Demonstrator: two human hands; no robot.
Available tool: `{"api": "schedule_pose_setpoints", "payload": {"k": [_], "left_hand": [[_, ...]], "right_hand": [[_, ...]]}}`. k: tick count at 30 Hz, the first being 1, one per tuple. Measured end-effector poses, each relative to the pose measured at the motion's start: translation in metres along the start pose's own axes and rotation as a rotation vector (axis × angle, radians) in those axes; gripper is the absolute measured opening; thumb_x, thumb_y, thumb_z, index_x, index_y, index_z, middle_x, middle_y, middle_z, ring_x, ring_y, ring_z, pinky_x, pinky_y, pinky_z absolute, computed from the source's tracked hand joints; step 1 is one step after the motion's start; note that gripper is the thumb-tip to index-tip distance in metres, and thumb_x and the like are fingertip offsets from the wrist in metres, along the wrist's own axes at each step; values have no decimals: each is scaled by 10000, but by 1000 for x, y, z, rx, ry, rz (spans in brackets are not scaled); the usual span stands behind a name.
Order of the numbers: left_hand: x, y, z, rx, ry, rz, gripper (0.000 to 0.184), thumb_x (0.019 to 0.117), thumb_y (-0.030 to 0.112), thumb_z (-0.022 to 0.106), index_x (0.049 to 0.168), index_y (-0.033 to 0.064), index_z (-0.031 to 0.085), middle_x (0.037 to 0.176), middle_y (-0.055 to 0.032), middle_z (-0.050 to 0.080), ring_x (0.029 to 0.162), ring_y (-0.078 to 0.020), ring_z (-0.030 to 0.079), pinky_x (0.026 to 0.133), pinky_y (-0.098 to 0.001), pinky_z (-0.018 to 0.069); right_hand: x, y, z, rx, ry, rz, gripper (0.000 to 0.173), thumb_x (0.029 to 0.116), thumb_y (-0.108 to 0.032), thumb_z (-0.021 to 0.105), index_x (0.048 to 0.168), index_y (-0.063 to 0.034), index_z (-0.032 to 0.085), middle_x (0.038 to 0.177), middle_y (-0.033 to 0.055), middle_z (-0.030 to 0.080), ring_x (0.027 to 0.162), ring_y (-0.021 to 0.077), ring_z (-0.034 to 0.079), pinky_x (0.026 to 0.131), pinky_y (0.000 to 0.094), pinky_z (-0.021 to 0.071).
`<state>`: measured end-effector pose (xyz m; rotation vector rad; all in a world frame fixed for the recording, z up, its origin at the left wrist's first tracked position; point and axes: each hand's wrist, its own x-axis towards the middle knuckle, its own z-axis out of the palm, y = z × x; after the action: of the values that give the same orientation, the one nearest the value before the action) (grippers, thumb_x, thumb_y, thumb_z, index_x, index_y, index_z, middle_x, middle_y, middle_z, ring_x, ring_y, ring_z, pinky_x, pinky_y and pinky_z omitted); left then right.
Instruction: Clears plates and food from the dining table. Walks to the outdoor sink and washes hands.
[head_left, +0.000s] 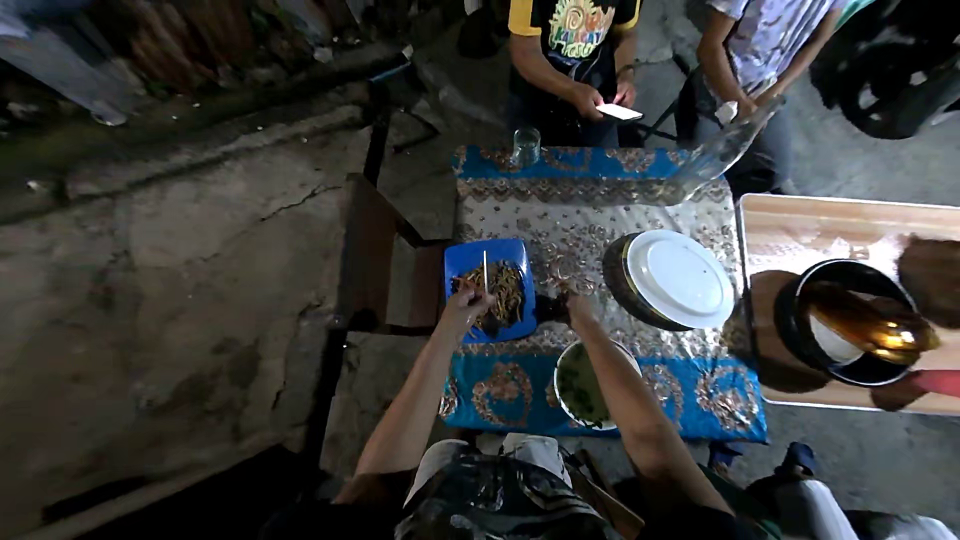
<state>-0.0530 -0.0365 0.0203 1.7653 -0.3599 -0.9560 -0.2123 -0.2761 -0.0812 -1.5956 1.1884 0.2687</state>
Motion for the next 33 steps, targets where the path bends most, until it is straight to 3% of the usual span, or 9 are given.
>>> {"api": "schedule_pose_setpoints", "payload": {"k": [2,5,8,11,14,16,19,26,33], "left_hand": [[-12,-6,-13,-6,27,-58,256,1004,202,634,1122,-24,657,1054,-139,665,942,-190,618,879,-405,514],[-25,-7,-34,14,79,-130,250,1009,207,627,1122,-14,657,1022,-130,656,872,-172,601,805,-370,513],[-32,-18,-54,1,129,-158,246,1009,182,626,1122,-34,651,1042,-153,651,904,-190,602,850,-381,507],[-39,-28,-71,13,135,-154,252,1006,176,630,1114,-51,645,1040,-159,652,911,-183,611,862,-370,516],[-50,-38,-84,-7,98,-124,242,998,161,637,1112,-52,645,1038,-139,654,906,-144,611,854,-327,519],[-60,-45,-91,-22,74,-112,244,993,171,644,1105,-45,653,1012,-115,656,880,-119,605,838,-307,514],[-80,-54,-102,-3,42,-118,253,989,187,654,1106,-38,655,1007,-111,656,871,-118,607,839,-311,516],[-114,-90,-128,76,-32,-143,291,994,209,654,1142,-41,656,1080,-167,659,951,-195,612,902,-382,495],[-138,-116,-140,102,-52,-145,293,990,201,661,1136,-53,658,1059,-192,658,936,-239,614,890,-425,495]], "right_hand": [[-6,-5,-1,-589,-14,-199,422,1017,-59,532,1439,-59,537,1470,239,507,1295,472,527,1026,653,447],[-9,-12,-2,-925,-44,-343,659,971,10,587,1555,-250,429,1609,205,325,1262,518,532,957,677,481],[-18,-19,-3,-901,-109,-321,526,969,30,578,1451,-179,572,1556,206,414,1211,517,567,948,686,477],[-20,-14,1,-790,-98,-243,378,1022,-63,521,1393,-54,593,1440,263,530,1248,512,550,1007,692,436],[-34,-24,3,-819,-103,-186,421,1046,-119,483,1450,0,505,1430,304,516,1298,499,516,1053,658,415],[-40,-26,3,-842,-142,-178,388,1021,-82,518,1390,30,558,1453,300,495,1332,477,493,1095,627,393],[-52,-27,4,-838,-120,-190,337,1011,-74,536,1320,33,615,1437,276,517,1316,437,517,1104,584,404],[-112,-50,10,-910,5,-137,356,1058,-119,463,1357,35,583,1483,281,471,1343,438,498,1108,574,408],[-156,-62,22,-834,99,-217,277,1015,-101,545,1235,15,669,1473,256,474,1301,398,536,1077,538,451]]}}
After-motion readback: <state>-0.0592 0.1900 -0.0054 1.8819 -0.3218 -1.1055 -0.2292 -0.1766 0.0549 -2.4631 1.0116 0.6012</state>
